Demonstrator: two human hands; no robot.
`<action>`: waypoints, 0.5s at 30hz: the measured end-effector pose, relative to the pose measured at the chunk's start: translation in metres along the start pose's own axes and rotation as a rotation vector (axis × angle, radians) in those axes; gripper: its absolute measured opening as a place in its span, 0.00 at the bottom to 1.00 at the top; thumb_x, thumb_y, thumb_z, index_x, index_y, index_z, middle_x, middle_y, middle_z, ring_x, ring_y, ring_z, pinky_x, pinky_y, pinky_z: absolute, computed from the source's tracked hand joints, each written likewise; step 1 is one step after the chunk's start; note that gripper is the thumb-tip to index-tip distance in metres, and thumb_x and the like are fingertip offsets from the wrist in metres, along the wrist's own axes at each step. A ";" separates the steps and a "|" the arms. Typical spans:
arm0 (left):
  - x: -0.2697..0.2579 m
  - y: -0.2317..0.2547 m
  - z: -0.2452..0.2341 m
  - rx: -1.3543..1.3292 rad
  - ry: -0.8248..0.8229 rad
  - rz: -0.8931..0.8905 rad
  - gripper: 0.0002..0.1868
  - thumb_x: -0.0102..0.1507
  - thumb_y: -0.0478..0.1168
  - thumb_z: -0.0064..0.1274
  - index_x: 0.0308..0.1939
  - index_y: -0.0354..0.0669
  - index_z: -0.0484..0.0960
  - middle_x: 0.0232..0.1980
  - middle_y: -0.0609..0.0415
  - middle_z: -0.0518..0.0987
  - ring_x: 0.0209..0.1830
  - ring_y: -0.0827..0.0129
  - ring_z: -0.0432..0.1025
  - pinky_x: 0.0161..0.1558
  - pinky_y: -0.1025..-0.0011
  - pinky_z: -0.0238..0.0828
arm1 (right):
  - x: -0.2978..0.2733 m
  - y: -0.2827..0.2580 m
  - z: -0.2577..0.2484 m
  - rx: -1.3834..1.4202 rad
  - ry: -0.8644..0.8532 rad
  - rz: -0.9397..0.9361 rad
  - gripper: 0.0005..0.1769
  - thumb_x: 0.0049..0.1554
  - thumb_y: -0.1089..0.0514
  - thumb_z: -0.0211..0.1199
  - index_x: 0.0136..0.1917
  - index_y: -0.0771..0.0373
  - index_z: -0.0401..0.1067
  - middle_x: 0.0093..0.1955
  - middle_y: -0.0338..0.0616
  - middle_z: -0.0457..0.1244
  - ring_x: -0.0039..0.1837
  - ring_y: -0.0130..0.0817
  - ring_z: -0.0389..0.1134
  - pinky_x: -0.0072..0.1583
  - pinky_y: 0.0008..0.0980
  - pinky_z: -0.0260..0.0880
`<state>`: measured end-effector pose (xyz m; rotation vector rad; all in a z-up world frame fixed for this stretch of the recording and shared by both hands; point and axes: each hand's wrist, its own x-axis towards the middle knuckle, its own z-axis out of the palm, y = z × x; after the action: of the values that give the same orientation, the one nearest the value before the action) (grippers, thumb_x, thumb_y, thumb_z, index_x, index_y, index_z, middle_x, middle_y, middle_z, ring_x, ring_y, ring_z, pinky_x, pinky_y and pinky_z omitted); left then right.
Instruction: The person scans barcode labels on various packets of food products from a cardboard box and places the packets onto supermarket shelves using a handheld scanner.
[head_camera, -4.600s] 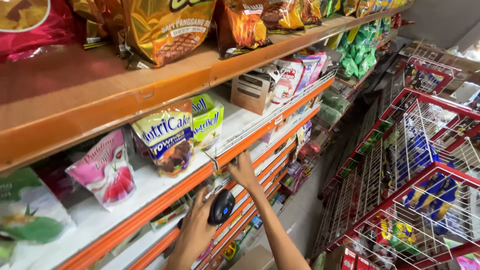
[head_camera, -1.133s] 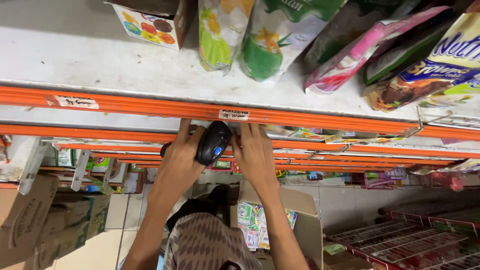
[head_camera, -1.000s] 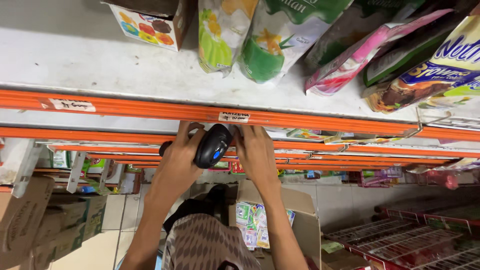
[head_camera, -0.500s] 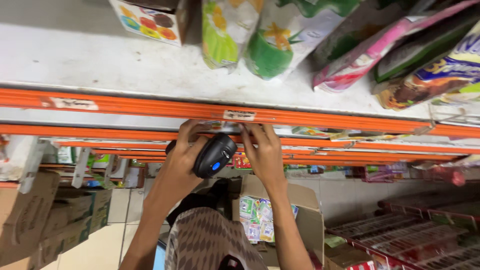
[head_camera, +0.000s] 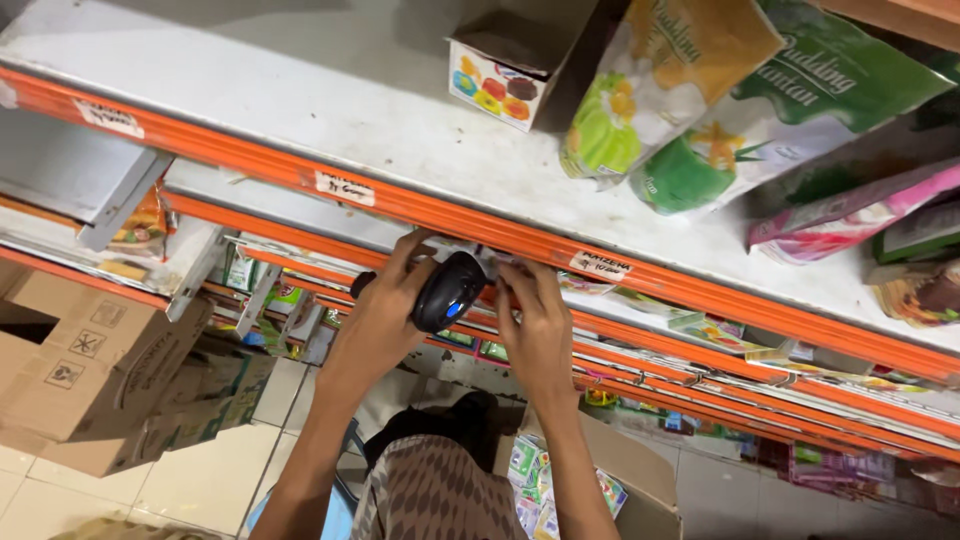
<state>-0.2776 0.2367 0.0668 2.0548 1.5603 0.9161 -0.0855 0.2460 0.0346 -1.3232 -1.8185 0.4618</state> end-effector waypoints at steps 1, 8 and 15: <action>-0.002 0.000 -0.002 -0.051 -0.028 -0.007 0.24 0.52 0.27 0.64 0.52 0.29 0.77 0.70 0.40 0.66 0.56 0.41 0.74 0.48 0.55 0.75 | 0.000 0.001 0.002 -0.006 0.038 -0.036 0.15 0.58 0.69 0.65 0.59 0.66 0.75 0.62 0.52 0.65 0.56 0.48 0.71 0.53 0.41 0.73; -0.012 0.002 -0.003 -0.145 0.005 0.066 0.28 0.50 0.27 0.64 0.54 0.26 0.76 0.72 0.39 0.62 0.60 0.45 0.73 0.50 0.60 0.78 | -0.013 0.001 0.002 -0.086 0.136 -0.144 0.16 0.57 0.68 0.66 0.59 0.66 0.75 0.65 0.57 0.61 0.61 0.52 0.69 0.56 0.42 0.72; -0.041 0.015 0.067 -0.332 -0.113 0.224 0.32 0.48 0.39 0.73 0.51 0.31 0.76 0.60 0.44 0.74 0.57 0.47 0.73 0.54 0.58 0.74 | -0.111 0.045 -0.031 -0.052 0.325 0.098 0.09 0.57 0.68 0.67 0.51 0.62 0.75 0.62 0.51 0.65 0.50 0.36 0.69 0.52 0.35 0.71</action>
<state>-0.2265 0.1977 0.0187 2.0235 1.0531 1.0388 -0.0214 0.1567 -0.0232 -1.4354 -1.5109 0.2352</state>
